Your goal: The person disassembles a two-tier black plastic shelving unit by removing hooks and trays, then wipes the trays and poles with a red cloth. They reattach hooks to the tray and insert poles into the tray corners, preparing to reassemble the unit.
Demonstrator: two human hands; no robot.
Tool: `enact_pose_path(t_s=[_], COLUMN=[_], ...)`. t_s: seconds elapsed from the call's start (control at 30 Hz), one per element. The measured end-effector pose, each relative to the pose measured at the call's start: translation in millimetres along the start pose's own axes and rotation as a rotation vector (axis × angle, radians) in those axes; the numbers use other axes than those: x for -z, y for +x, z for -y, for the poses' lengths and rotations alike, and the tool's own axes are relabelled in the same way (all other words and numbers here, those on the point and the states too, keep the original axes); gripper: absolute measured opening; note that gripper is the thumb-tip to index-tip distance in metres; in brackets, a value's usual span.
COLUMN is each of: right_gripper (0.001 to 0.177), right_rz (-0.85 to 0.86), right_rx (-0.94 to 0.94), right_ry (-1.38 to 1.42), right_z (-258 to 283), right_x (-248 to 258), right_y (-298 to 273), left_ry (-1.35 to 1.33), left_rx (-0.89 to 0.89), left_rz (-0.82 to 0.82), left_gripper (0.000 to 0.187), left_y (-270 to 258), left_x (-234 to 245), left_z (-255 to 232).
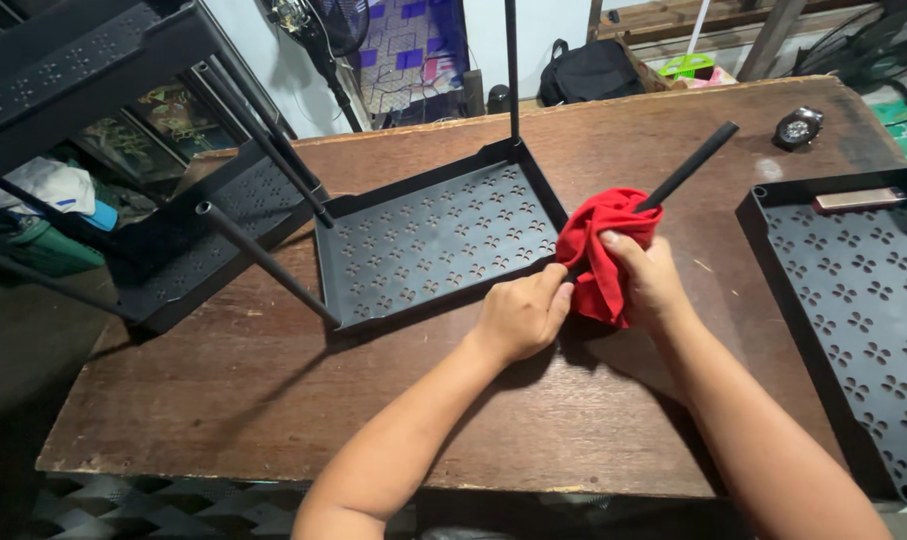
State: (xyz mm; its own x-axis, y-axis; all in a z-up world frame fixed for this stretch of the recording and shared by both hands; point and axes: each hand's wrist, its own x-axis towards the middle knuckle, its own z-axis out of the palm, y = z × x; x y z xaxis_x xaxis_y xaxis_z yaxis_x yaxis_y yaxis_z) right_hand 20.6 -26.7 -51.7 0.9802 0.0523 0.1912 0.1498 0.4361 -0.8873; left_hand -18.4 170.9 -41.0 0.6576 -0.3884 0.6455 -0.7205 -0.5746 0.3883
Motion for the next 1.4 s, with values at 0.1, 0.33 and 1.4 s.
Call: enact_pose_path(t_s=[0.1,0.33,1.4], right_gripper=[0.023,0.028,0.019], right_rz=[-0.093,0.020,-0.160], right_rx=[0.155,0.558,0.781], right_ry=[-0.127,-0.871,-1.414], right_z=[17.8,47.0,14.3], right_x=[-2.5,-18.1,29.6], right_y=[-3.1,-21.4,11.7], left_ry=[0.018,-0.069,-0.186], left_rx=[-0.071,-0.090,0.305], left_rz=[-0.028,-0.287,-0.622], left_gripper=[0.024,0.037,0.016], left_y=[3.0,2.7,3.5], left_x=[5.1,21.8,44.4], left_z=[2.3,14.1,82.4])
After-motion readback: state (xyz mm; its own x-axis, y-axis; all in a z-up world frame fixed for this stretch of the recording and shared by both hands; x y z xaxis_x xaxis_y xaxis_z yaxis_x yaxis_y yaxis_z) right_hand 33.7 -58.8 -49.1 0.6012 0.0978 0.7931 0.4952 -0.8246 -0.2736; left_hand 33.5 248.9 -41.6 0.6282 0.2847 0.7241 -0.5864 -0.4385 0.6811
